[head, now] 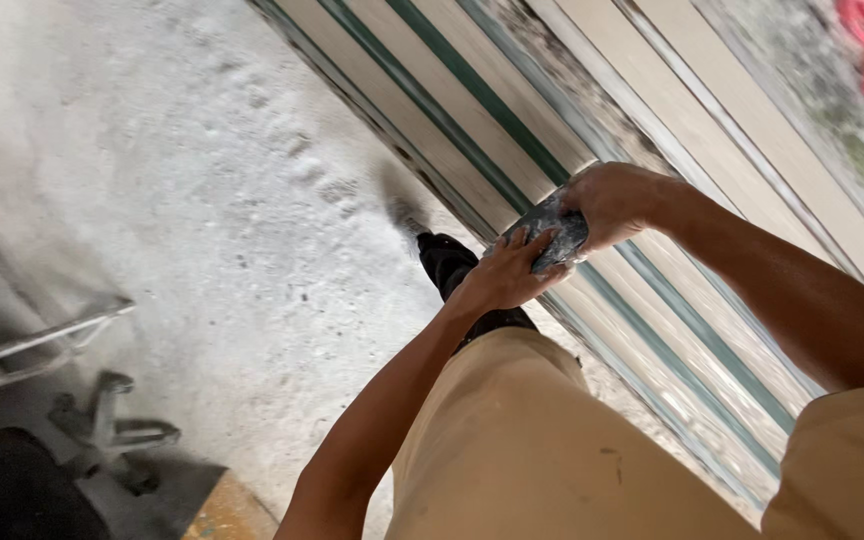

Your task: The person peels a plastic string off long glass mold strips and presses the strips into place, then mixes plaster paste in a large bowl by hand and scoops the paste onto the strips. They use a flat trowel to spread and smooth the paste along the mold surfaces.

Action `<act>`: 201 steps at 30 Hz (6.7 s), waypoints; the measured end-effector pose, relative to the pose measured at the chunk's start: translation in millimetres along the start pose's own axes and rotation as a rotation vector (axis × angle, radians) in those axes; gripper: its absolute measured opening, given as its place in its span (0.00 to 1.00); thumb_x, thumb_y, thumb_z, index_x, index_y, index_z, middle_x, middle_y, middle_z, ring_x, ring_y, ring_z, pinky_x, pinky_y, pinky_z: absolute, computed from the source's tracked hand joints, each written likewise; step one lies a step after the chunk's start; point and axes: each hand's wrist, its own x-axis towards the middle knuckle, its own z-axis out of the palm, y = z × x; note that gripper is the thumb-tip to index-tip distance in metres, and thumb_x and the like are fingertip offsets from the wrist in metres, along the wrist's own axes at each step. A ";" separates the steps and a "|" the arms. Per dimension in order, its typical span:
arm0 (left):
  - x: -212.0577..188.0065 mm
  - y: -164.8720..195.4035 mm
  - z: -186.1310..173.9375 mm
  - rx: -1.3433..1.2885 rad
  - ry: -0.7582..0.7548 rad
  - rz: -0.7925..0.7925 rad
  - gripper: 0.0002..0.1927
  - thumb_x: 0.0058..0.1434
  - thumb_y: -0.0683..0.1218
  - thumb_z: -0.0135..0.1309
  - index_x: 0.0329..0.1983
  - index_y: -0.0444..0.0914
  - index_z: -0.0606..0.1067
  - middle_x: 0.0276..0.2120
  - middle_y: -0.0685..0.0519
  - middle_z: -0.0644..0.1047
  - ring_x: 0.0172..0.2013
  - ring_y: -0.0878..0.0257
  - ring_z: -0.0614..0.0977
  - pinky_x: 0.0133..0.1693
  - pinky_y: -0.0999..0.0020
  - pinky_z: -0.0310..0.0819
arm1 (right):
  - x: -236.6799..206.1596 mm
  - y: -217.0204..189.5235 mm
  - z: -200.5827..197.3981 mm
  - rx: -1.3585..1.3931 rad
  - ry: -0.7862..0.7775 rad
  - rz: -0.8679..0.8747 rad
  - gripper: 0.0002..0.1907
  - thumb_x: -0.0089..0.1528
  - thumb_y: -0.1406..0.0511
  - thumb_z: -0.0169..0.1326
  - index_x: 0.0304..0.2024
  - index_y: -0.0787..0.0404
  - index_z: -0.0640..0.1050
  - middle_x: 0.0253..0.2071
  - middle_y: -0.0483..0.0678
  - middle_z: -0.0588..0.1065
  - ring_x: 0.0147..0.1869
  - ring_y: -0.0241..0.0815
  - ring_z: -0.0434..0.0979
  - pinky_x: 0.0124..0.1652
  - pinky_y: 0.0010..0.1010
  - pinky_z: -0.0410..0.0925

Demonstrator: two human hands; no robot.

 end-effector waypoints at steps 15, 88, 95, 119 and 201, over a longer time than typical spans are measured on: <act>-38.3 193.5 326.8 -0.033 -0.062 0.049 0.43 0.66 0.72 0.34 0.79 0.47 0.52 0.73 0.36 0.56 0.70 0.30 0.58 0.67 0.34 0.54 | -248.5 50.6 261.3 -0.056 -0.153 0.075 0.27 0.47 0.49 0.70 0.44 0.52 0.83 0.42 0.46 0.81 0.49 0.47 0.81 0.52 0.38 0.73; -204.2 76.7 88.9 -0.071 0.246 0.308 0.18 0.68 0.46 0.54 0.59 0.35 0.70 0.44 0.48 0.80 0.40 0.57 0.82 0.41 0.64 0.77 | -209.4 -171.4 365.7 2.028 1.905 -0.350 0.45 0.72 0.45 0.47 0.80 0.66 0.53 0.74 0.66 0.56 0.78 0.63 0.58 0.71 0.52 0.56; -239.0 -12.8 -74.6 -1.189 0.360 0.159 0.27 0.64 0.42 0.54 0.67 0.37 0.65 0.53 0.51 0.75 0.50 0.60 0.77 0.48 0.61 0.72 | -39.4 -214.5 52.3 1.541 1.584 -0.792 0.52 0.68 0.35 0.40 0.80 0.59 0.46 0.84 0.54 0.41 0.89 0.48 0.36 0.83 0.44 0.35; -298.2 -323.4 -747.2 -1.568 0.842 0.297 0.22 0.68 0.38 0.43 0.65 0.37 0.64 0.51 0.47 0.77 0.49 0.58 0.82 0.47 0.57 0.82 | 505.6 -350.4 -633.2 1.603 0.902 -1.043 0.24 0.77 0.52 0.49 0.57 0.67 0.79 0.42 0.47 0.79 0.42 0.34 0.75 0.43 0.28 0.69; -227.2 -1051.9 -1680.7 -1.045 0.776 -0.012 0.15 0.72 0.45 0.52 0.56 0.32 0.70 0.44 0.52 0.78 0.41 0.68 0.77 0.43 0.71 0.75 | 1221.7 -564.7 -1281.2 1.062 1.065 0.195 0.26 0.66 0.58 0.57 0.61 0.67 0.69 0.46 0.55 0.79 0.40 0.47 0.83 0.35 0.39 0.76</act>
